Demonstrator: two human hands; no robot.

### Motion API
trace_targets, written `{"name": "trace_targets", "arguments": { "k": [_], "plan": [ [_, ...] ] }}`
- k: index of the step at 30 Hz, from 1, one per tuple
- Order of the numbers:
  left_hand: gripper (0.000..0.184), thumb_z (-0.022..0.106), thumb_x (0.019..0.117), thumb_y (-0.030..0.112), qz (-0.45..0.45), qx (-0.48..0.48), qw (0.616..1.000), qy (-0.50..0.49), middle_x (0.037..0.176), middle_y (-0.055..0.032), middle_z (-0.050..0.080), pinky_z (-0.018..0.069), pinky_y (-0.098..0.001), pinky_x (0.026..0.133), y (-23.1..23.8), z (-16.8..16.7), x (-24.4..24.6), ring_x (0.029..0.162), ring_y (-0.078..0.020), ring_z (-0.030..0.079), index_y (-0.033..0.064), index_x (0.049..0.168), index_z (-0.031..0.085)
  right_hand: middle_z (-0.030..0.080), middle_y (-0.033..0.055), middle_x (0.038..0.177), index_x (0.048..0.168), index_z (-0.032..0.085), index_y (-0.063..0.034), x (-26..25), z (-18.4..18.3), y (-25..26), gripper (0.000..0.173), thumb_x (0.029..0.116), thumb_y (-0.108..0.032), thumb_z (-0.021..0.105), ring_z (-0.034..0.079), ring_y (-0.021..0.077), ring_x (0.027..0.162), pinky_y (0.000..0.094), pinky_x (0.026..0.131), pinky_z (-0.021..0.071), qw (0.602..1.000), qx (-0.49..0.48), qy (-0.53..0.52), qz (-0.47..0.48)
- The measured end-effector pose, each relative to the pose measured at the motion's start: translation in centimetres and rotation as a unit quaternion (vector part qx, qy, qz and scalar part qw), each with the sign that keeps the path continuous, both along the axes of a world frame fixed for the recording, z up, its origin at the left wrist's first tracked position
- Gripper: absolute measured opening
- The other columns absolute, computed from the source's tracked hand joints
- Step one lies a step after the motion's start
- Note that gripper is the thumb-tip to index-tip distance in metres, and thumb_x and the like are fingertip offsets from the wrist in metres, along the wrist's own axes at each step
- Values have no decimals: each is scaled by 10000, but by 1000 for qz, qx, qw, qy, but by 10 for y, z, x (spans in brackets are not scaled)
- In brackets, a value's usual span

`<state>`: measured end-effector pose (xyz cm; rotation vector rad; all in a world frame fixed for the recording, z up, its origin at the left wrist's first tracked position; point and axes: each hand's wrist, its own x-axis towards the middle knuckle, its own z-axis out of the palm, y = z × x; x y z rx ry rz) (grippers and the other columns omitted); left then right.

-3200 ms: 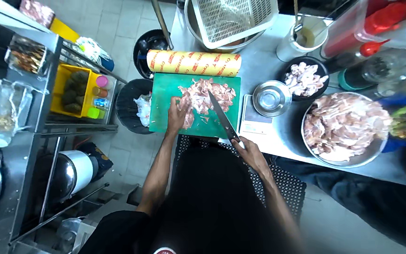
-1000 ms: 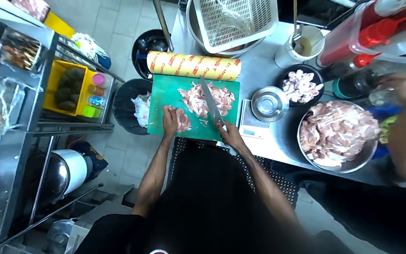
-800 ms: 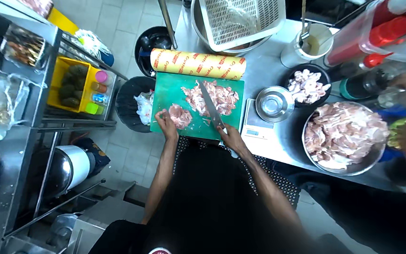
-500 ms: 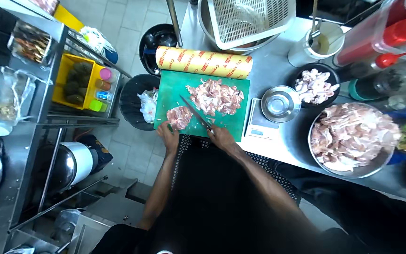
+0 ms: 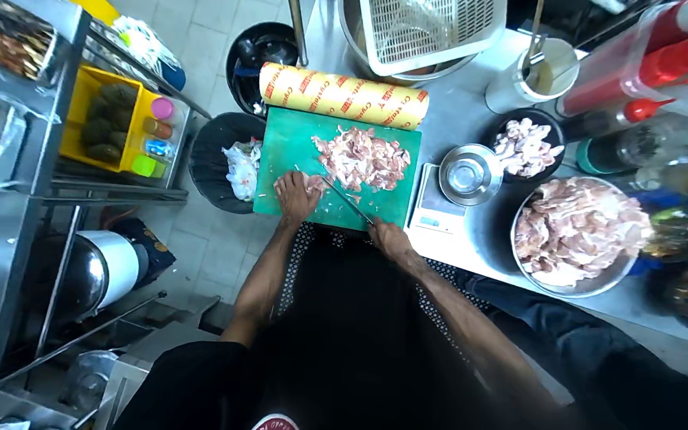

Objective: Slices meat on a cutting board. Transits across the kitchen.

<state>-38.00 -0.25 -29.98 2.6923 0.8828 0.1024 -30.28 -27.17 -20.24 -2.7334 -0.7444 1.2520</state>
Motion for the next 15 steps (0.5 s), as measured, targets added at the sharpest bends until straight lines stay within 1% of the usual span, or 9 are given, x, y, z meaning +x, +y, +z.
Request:
{"name": "trace_targets", "arguments": {
  "k": [2, 3, 4, 5, 7, 8, 10, 12, 15],
  "plan": [
    [750, 537, 917, 615, -3, -41, 999, -10, 1553, -193, 421, 357, -663, 1066, 9, 7, 1, 1395, -450, 402, 144, 1497, 483, 705, 214, 980, 1258, 606, -90, 9, 8, -19, 426, 1096, -418, 389, 711, 411, 953, 580, 810, 567, 1000, 21, 17, 0],
    [695, 500, 952, 598, -22, -51, 998, -14, 1574, -167, 410, 321, -674, 1084, 16, 8, 0, 1435, -432, 364, 168, 1498, 495, 702, 206, 939, 1239, 609, -88, 9, 11, -26, 425, 1096, -425, 394, 714, 401, 915, 575, 788, 567, 999, 38, 18, -16],
    [640, 451, 984, 591, -48, -51, 997, -15, 1563, -142, 436, 296, -664, 1108, 24, 9, -2, 1456, -401, 353, 179, 1466, 536, 694, 193, 895, 1211, 610, -85, 10, 13, -32, 428, 1096, -438, 396, 713, 385, 866, 566, 759, 568, 997, 59, 14, -39],
    [601, 430, 1005, 579, -79, -44, 996, -15, 1533, -143, 469, 306, -644, 1120, 32, 9, -3, 1452, -385, 372, 167, 1415, 579, 679, 179, 852, 1181, 608, -80, 11, 14, -37, 425, 1097, -439, 398, 705, 370, 816, 557, 728, 564, 994, 85, 11, -66],
    [493, 504, 1009, 478, -139, -38, 990, -7, 1453, -192, 517, 393, -610, 1097, 45, 8, -6, 1383, -408, 449, 112, 1312, 635, 653, 152, 792, 1139, 611, -79, 12, 16, -43, 414, 1094, -439, 410, 684, 337, 741, 540, 679, 556, 985, 124, 1, -117],
    [463, 527, 1004, 451, -158, -34, 987, 2, 1415, -210, 534, 415, -602, 1076, 49, 7, -9, 1346, -420, 477, 90, 1266, 647, 650, 149, 780, 1129, 617, -76, 11, 17, -44, 409, 1092, -433, 419, 678, 329, 724, 536, 668, 553, 981, 136, -3, -139],
    [464, 503, 1014, 462, -175, -19, 984, 25, 1333, -215, 570, 433, -600, 1025, 52, 6, -10, 1276, -430, 517, 65, 1194, 661, 647, 150, 779, 1129, 614, -75, 9, 19, -40, 404, 1092, -430, 425, 677, 326, 724, 531, 670, 553, 978, 142, -8, -155],
    [448, 490, 1035, 437, -171, -26, 984, 48, 1233, -218, 615, 459, -599, 974, 50, 9, -9, 1204, -433, 561, 36, 1152, 653, 664, 159, 807, 1152, 612, -73, 3, 21, -30, 405, 1093, -424, 418, 694, 340, 763, 541, 699, 564, 983, 126, -1, -132],
    [370, 517, 1051, 327, -131, -81, 985, 77, 1104, -237, 658, 528, -604, 897, 37, 23, -3, 1070, -434, 650, -7, 1188, 599, 703, 182, 907, 1196, 627, -77, -5, 23, -7, 406, 1085, -411, 423, 715, 375, 876, 568, 771, 570, 994, 86, 21, -61]
  ]
}}
